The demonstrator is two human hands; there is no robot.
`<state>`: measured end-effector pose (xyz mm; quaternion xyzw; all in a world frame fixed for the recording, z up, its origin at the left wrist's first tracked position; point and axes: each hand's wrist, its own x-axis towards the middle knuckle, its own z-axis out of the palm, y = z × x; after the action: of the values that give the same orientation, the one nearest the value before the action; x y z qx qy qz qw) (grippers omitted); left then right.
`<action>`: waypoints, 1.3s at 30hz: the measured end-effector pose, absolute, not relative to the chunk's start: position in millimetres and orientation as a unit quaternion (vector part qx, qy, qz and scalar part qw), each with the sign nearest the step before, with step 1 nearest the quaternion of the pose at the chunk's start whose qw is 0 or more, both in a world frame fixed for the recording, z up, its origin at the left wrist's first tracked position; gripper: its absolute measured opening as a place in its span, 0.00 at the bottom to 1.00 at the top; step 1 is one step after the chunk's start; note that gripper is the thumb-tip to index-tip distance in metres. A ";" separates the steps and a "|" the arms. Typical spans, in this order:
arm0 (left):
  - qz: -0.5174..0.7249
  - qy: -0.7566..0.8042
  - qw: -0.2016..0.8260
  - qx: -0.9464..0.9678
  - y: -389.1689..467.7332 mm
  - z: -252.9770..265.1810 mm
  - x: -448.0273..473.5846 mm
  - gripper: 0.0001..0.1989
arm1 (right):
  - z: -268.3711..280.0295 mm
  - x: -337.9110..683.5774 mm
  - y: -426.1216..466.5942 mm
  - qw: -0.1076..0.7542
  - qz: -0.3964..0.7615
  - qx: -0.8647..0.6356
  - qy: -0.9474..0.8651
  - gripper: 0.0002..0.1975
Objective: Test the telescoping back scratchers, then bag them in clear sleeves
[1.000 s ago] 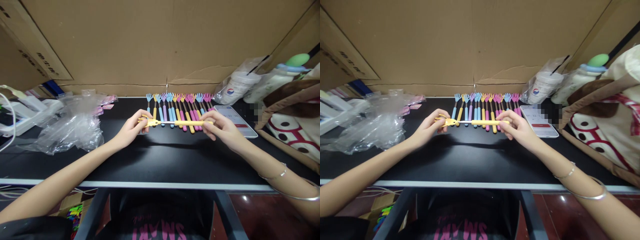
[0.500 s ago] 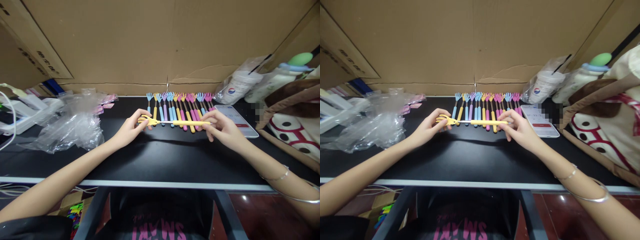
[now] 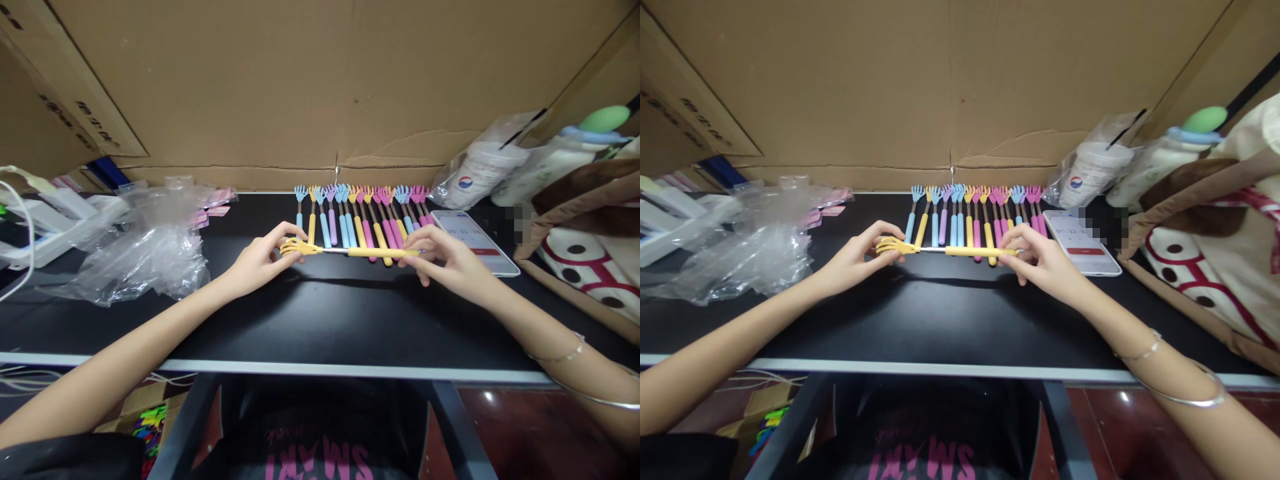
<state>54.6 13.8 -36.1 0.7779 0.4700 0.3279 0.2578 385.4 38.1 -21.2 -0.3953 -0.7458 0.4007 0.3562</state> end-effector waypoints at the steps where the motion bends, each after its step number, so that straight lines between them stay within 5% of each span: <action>1: 0.325 0.471 0.259 0.778 14.1 -36.2 54.0 0.13 | -20.8 385.7 37.6 0.348 0.405 -0.398 -0.746 0.17; 16: 0.117 0.505 0.070 0.853 9.0 -35.2 53.7 0.12 | -28.5 396.4 39.1 0.131 0.397 -0.397 -0.817 0.19; 39: 0.040 0.453 -0.018 0.890 10.0 -31.8 46.9 0.19 | -22.2 395.7 38.4 0.025 0.170 -0.387 -0.906 0.17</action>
<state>46.9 10.0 -31.8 0.8903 0.4533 0.0399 -0.0179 395.7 38.4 -22.2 -0.3872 -0.9058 0.1702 0.0246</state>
